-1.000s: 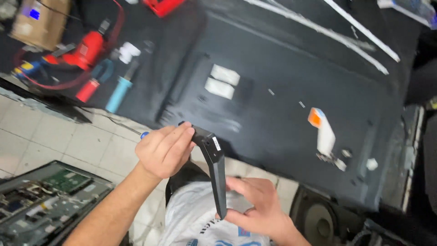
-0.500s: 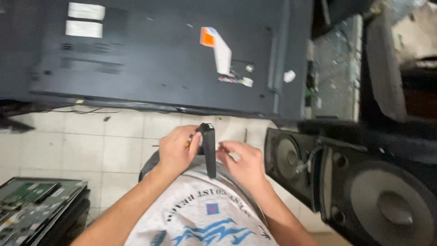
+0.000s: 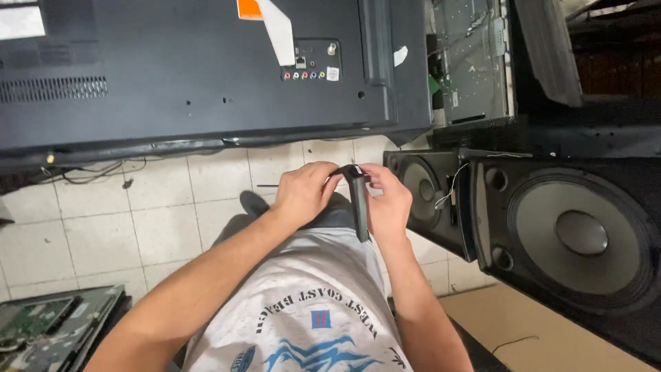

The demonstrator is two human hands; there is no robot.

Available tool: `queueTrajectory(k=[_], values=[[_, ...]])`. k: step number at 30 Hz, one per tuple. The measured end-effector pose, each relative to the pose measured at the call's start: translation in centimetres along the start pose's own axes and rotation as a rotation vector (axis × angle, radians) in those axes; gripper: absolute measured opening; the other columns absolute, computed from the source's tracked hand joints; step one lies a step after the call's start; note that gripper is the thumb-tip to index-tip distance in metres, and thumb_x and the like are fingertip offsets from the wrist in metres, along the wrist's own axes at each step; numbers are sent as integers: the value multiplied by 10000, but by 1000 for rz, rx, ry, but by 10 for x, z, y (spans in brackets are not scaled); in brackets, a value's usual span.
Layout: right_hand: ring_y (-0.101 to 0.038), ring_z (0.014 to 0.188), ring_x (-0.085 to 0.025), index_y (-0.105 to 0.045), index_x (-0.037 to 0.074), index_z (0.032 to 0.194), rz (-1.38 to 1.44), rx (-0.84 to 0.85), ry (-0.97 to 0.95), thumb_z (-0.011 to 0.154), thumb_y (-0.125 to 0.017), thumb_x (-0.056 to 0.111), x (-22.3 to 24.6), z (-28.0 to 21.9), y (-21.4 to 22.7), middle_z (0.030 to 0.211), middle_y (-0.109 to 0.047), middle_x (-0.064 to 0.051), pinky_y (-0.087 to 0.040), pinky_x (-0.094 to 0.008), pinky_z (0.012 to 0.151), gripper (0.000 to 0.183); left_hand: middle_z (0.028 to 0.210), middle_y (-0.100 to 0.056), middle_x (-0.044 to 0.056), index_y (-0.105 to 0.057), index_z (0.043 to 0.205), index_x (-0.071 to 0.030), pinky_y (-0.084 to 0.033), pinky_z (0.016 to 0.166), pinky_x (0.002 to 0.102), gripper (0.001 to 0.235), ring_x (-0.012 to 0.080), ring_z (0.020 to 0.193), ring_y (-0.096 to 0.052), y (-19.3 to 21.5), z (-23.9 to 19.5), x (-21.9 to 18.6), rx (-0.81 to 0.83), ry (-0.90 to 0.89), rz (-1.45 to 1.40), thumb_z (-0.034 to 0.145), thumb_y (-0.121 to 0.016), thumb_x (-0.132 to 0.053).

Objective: The person attaches a black plastic TV stand to the back of a flat-screen TV using a screwdriver. They align the stand, insert screws, and tighten them to secure the stand in place.

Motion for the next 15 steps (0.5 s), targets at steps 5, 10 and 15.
queueTrajectory(k=[5, 10, 15], values=[[-797, 854, -234, -850, 182, 1150, 51, 50, 114, 872, -897, 31, -10, 2, -4, 938, -838, -68, -669, -362, 869, 321, 991, -803, 3, -764, 1216, -193, -651, 761, 367, 188, 235, 938, -808, -11, -17, -1, -30, 54, 54, 1065, -724, -297], [-810, 857, -221, -857, 197, 1149, 138, 162, 295, 896, -903, 64, -32, 14, 7, 944, -842, -34, -670, -360, 853, 290, 988, -804, 49, -760, 1234, -159, -651, 740, 396, 209, 261, 907, -801, -9, -24, -29, -101, 114, 64, 1056, -747, -267], [-795, 799, -214, -860, 217, 1131, 184, 243, 489, 901, -934, 162, -51, 31, 31, 909, -829, 10, -666, -349, 784, 248, 1088, -848, 55, -815, 1225, -149, -651, 727, 402, 230, 289, 875, -819, -35, -35, -57, -182, 249, 53, 1000, -821, -200]])
Point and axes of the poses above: each hand's wrist, its own z-axis towards the middle knuckle, its own y-axis out of the back of the hand, x = y × z, the point moved 5 cm from there along z, towards the middle knuckle
